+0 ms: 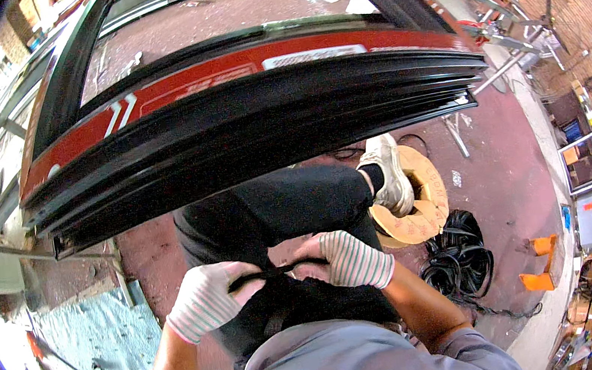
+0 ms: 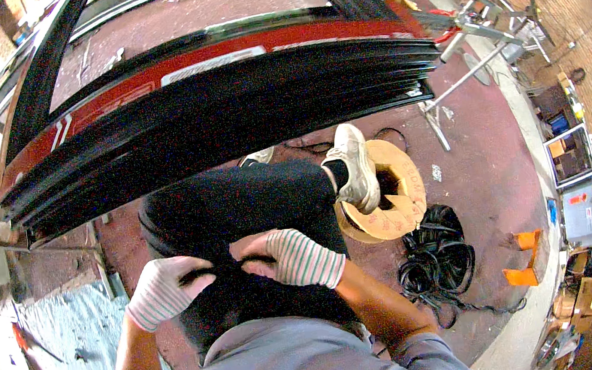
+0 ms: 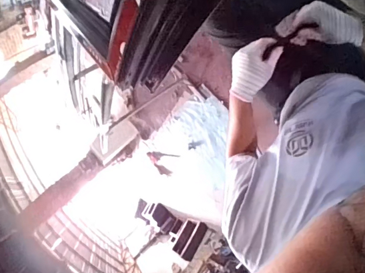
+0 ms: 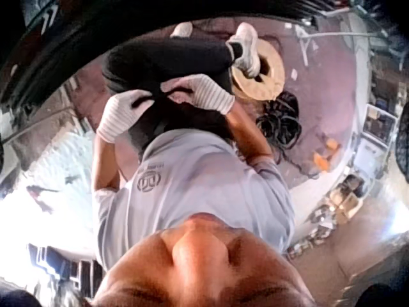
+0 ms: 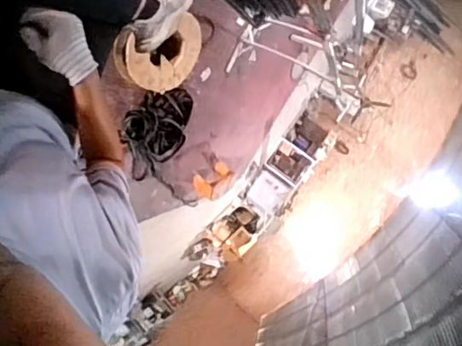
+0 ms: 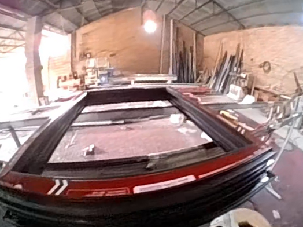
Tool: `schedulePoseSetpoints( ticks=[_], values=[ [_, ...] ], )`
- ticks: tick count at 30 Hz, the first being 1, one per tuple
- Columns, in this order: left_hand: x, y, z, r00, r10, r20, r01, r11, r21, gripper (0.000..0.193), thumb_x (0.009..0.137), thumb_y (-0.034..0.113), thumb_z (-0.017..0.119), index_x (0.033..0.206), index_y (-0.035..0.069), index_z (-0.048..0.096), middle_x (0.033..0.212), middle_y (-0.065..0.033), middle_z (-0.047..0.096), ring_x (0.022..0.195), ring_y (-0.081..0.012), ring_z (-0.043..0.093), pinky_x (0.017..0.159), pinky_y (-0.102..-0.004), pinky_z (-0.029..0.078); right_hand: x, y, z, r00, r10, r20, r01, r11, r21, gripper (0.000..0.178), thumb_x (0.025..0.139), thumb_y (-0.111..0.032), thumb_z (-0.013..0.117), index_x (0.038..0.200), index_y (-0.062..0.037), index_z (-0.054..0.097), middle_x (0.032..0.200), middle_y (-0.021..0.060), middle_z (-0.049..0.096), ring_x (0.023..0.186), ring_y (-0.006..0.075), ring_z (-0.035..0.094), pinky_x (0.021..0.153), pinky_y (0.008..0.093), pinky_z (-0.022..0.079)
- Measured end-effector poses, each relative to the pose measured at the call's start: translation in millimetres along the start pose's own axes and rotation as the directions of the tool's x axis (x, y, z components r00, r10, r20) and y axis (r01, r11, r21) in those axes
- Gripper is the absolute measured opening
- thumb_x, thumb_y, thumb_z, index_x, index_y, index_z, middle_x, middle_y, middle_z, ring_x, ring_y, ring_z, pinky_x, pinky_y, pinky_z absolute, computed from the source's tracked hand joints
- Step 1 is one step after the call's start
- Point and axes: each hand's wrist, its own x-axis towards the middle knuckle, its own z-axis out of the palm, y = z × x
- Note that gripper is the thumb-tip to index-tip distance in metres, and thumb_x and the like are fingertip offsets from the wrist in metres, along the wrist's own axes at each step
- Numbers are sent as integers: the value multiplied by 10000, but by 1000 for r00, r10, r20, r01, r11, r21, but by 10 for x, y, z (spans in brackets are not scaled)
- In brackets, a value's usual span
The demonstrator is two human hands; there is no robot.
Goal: The person installs a black rubber seal onto a red and black window frame. They use shears to cut the seal to length and press it into the frame's groove, working around the corners.
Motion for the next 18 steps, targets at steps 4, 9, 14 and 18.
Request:
schedulePoseSetpoints(
  ticks=[4, 9, 14, 18],
  values=[
    [-149, -77, -228, 988, -92, -126, 92, 996, -9, 218, 826, 205, 794, 963, 37, 766, 893, -159, 747, 815, -297, 739, 733, -347, 573, -225, 131, -464, 957, 289, -39, -291, 941, -175, 263, 957, -254, 683, 1087, -27, 718, 961, 172, 735, 896, 321, 724, 811, 376, 564],
    [-441, -282, -480, 922, -329, -204, 318, 944, -87, 146, 840, 101, 738, 910, -26, 755, 736, -120, 710, 683, -152, 668, 678, -307, 543, -478, 305, -845, 931, 335, -146, -363, 894, -263, 241, 960, -276, 665, 1069, -74, 739, 971, 152, 746, 905, 326, 728, 802, 389, 563],
    [-631, -468, -702, 886, -382, -262, 354, 923, -149, 144, 830, 78, 727, 916, -36, 740, 747, -60, 700, 702, -115, 646, 654, -280, 520, -685, 396, -1048, 901, 358, -245, -419, 862, -284, 268, 951, -282, 681, 1064, -45, 733, 975, 158, 744, 900, 295, 722, 819, 378, 549],
    [-759, -573, -957, 825, -521, -218, 478, 850, -223, 105, 855, 66, 707, 919, -14, 731, 789, -33, 694, 711, -77, 610, 658, -245, 493, -837, 394, -1145, 843, 467, -266, -529, 809, -256, 259, 955, -258, 681, 1058, -25, 726, 934, 166, 735, 865, 278, 708, 792, 368, 540]
  ],
)
